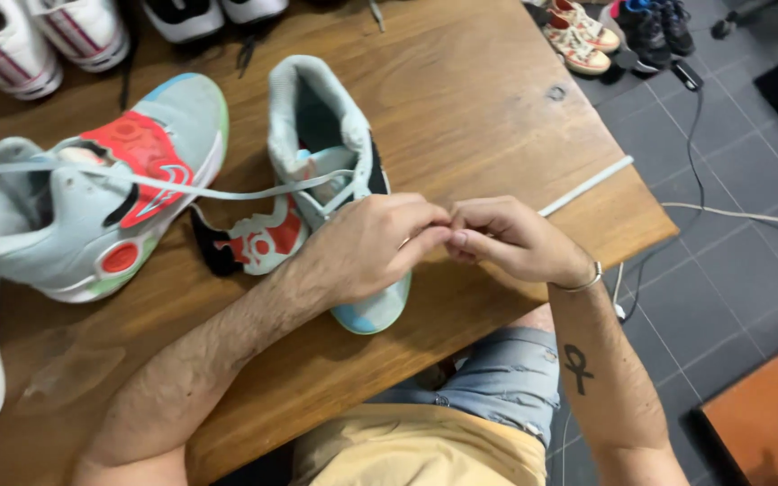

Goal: The person laces a light blue and red high-top sneaker by threading white laces through the eyelets from the bottom up. They pull the laces tight at each step and finish by tying a knot at the top.

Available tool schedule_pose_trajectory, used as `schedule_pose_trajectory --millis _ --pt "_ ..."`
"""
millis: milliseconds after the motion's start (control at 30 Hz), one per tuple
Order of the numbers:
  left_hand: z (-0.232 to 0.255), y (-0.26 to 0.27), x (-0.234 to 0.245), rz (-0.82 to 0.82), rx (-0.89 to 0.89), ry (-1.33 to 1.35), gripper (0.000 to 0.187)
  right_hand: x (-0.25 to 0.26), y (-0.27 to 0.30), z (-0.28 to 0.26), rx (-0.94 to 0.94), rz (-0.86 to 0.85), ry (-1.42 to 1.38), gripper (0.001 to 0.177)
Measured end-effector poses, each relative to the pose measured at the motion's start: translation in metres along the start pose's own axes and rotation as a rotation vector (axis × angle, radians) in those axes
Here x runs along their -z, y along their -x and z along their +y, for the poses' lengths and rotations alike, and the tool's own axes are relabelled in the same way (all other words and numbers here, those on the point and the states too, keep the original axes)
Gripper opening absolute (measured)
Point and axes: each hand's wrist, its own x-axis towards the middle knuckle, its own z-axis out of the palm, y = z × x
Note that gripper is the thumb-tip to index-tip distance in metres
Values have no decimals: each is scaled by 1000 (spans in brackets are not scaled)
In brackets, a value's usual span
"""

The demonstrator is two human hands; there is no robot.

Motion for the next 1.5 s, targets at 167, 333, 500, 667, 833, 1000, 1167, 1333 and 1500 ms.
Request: schedule_pose_trajectory --millis 167,333,500,667,833,1000,1167,1333,1500 --pt "-9 0 9 49 9 -116 16 8 22 0 3 48 118 27" --pt "-7 11 25 137 147 -570 15 24 55 1 -19 182 111 28" --pt "33 -3 5 279 107 -797 26 22 65 -17 42 101 202 35" --pt "56 -46 -41 -34 98 -353 34 16 66 -18 61 137 209 40" --pt "52 -55 -40 -233 196 -323 62 19 82 -21 0 172 230 37" --pt "41 -48 17 5 160 -249 35 30 104 -13 5 232 273 31" --pt "16 -26 60 337 101 -493 25 36 123 -10 -21 367 219 34" --pt "1 -10 79 461 104 -563 18 36 134 -9 -30 401 229 34" --pt "-12 -13 79 448 209 -379 27 37 147 -6 -20 467 182 31"
